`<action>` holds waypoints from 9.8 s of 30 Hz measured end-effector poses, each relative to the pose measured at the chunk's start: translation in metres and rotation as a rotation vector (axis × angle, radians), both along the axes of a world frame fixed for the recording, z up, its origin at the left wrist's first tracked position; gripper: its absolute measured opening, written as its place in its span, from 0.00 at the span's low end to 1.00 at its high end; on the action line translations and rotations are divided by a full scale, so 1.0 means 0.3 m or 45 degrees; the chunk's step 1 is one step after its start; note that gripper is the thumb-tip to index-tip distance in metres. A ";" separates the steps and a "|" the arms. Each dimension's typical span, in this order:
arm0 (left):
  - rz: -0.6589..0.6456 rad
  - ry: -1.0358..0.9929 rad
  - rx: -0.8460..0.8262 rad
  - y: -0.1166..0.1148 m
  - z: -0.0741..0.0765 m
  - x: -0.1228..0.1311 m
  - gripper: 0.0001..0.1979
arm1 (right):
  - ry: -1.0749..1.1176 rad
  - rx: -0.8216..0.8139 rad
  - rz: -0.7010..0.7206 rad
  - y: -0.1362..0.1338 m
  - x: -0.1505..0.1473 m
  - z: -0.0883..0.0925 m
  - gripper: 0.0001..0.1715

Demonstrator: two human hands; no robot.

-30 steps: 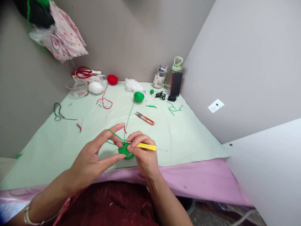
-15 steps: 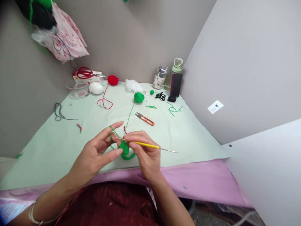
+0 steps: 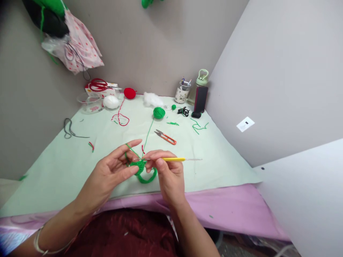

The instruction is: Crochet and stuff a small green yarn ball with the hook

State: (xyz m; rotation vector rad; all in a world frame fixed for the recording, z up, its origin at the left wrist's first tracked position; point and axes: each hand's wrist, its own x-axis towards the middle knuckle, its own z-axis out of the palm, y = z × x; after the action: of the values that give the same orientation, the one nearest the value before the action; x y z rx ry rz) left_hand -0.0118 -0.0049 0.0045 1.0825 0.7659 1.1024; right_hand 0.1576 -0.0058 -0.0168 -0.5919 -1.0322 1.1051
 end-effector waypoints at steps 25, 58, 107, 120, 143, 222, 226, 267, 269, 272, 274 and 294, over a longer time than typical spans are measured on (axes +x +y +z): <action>0.266 0.570 0.510 -0.005 0.004 0.003 0.22 | -1.070 0.595 -0.179 -0.057 0.094 0.056 0.15; -0.089 -0.118 -0.176 0.021 0.003 -0.015 0.23 | -0.220 0.117 -0.221 -0.062 0.036 0.020 0.10; -0.195 0.038 0.021 0.004 0.010 0.000 0.30 | 0.070 -0.062 0.011 -0.014 0.019 0.022 0.08; -0.114 0.049 0.046 0.001 0.016 0.003 0.34 | -0.192 0.119 -0.021 -0.017 0.053 0.021 0.10; 0.076 0.291 0.212 -0.002 0.031 -0.004 0.02 | -0.766 0.612 -0.343 -0.066 0.049 0.021 0.12; 0.423 0.515 0.570 -0.002 -0.036 0.020 0.09 | -1.260 0.812 -0.534 -0.059 0.017 -0.048 0.20; 0.306 0.201 0.124 -0.003 -0.035 0.032 0.18 | -1.269 0.913 -0.695 -0.055 -0.002 -0.071 0.23; -0.160 -0.189 -0.230 -0.007 -0.046 0.028 0.24 | -0.468 0.239 -0.412 -0.062 0.007 -0.036 0.08; -0.134 -0.182 -0.263 -0.005 -0.043 0.025 0.27 | -0.558 0.311 -0.482 -0.064 0.008 -0.039 0.10; -0.177 -0.171 -0.259 0.004 -0.034 0.009 0.36 | -0.536 0.336 -0.384 -0.066 0.018 -0.028 0.10; -0.218 -0.175 -0.226 0.005 -0.029 0.006 0.40 | -0.562 0.335 -0.329 -0.067 0.023 -0.028 0.11; -0.191 -0.153 -0.220 -0.024 -0.049 0.035 0.21 | -0.336 0.121 -0.300 -0.043 0.006 -0.038 0.08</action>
State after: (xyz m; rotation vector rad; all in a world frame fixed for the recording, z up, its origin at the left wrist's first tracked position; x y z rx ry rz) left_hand -0.0014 -0.0121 -0.0103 0.9043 0.6605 0.9468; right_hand 0.1594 -0.0187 -0.0281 -0.7756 -1.2004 0.7808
